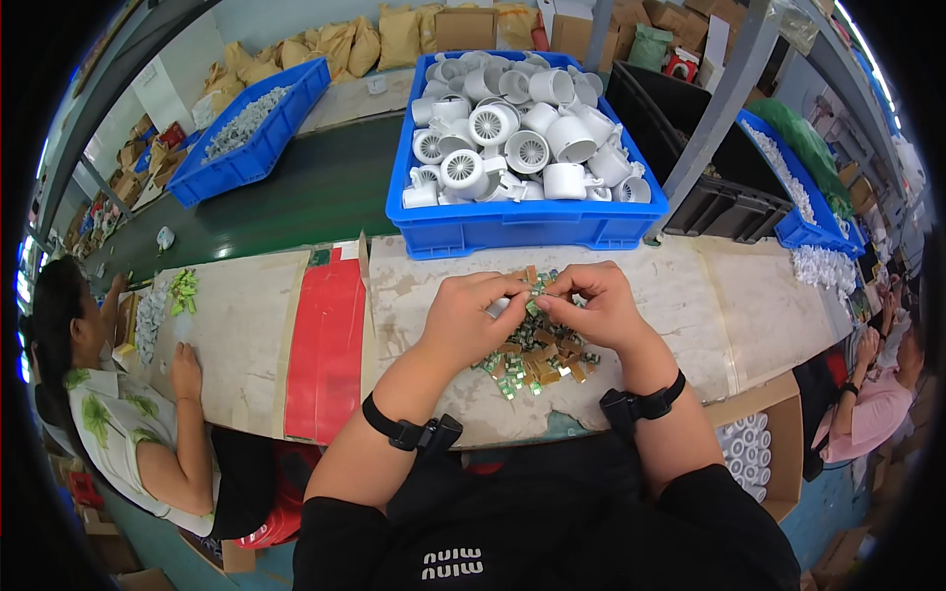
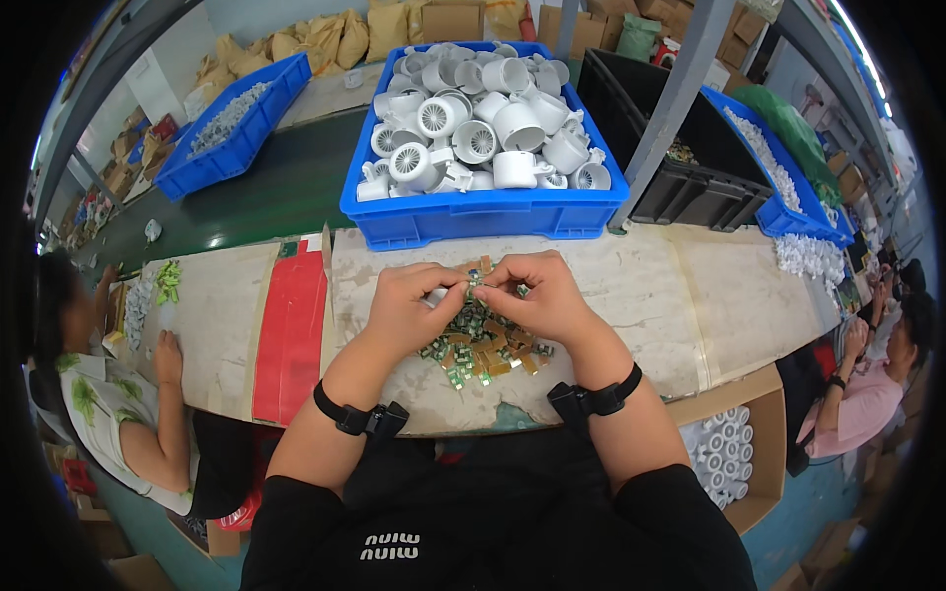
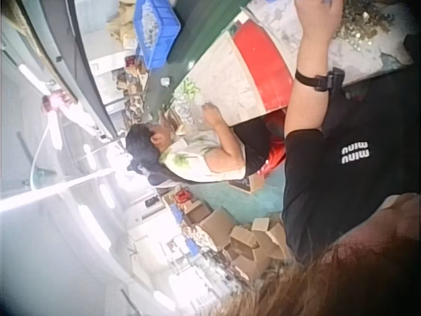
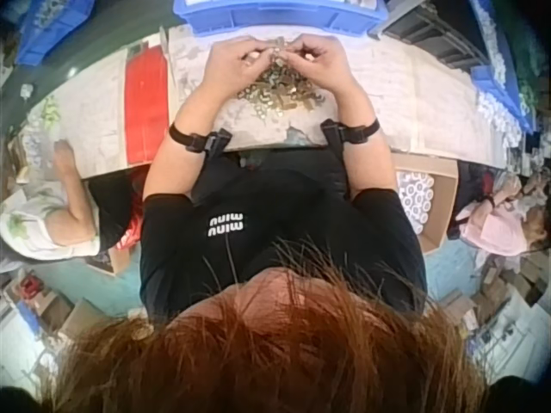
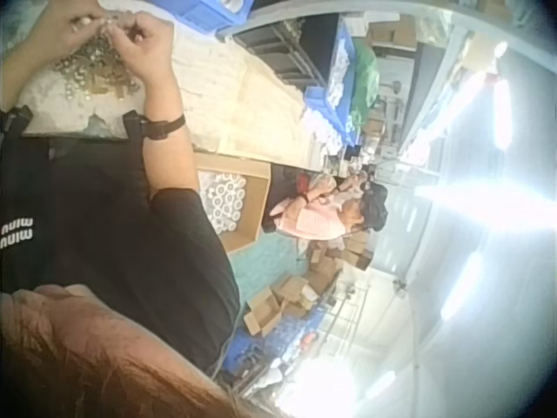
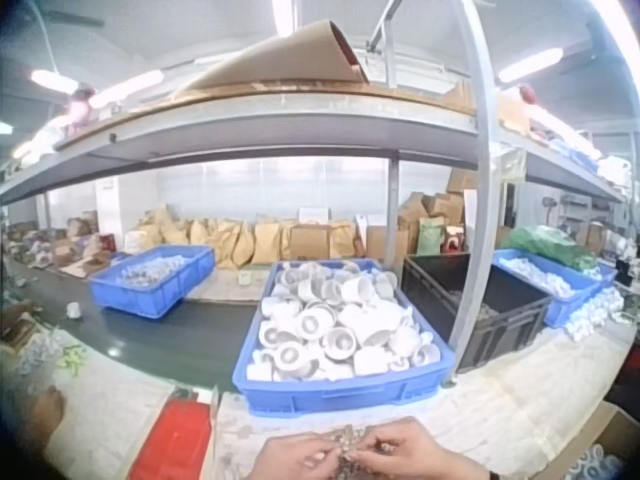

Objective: Assembling small electronic components into white plastic housing units and packaging them into a box.

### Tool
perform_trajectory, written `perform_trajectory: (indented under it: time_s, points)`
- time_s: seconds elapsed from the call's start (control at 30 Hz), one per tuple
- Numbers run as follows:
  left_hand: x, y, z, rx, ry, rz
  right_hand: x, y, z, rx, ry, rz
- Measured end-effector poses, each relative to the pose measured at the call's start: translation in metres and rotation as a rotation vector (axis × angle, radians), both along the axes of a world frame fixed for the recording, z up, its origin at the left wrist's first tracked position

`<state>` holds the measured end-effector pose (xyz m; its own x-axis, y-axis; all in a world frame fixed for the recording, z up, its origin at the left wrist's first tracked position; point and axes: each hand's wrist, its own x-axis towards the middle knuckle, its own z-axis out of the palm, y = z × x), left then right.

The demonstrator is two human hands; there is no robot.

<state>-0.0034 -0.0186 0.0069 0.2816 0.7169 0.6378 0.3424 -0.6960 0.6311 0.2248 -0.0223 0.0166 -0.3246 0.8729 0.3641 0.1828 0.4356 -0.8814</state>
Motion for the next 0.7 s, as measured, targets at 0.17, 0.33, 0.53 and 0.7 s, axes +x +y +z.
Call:
perform_trajectory:
  time_s: [0.17,0.33,0.53,0.7]
  points:
    - [-0.003,0.003,-0.003,-0.136,-0.052,-0.120,-0.001,0.000,0.001,-0.020,-0.001,0.046]
    - [0.008,0.002,-0.007,-0.028,-0.025,-0.037,0.004,0.003,-0.003,-0.035,-0.015,0.031]
    - [-0.007,0.001,0.006,-0.014,0.086,0.014,-0.011,0.004,-0.011,-0.115,0.026,0.028]
    - [-0.039,0.005,0.009,-0.024,0.290,0.143,-0.010,0.003,-0.006,0.052,-0.065,-0.042]
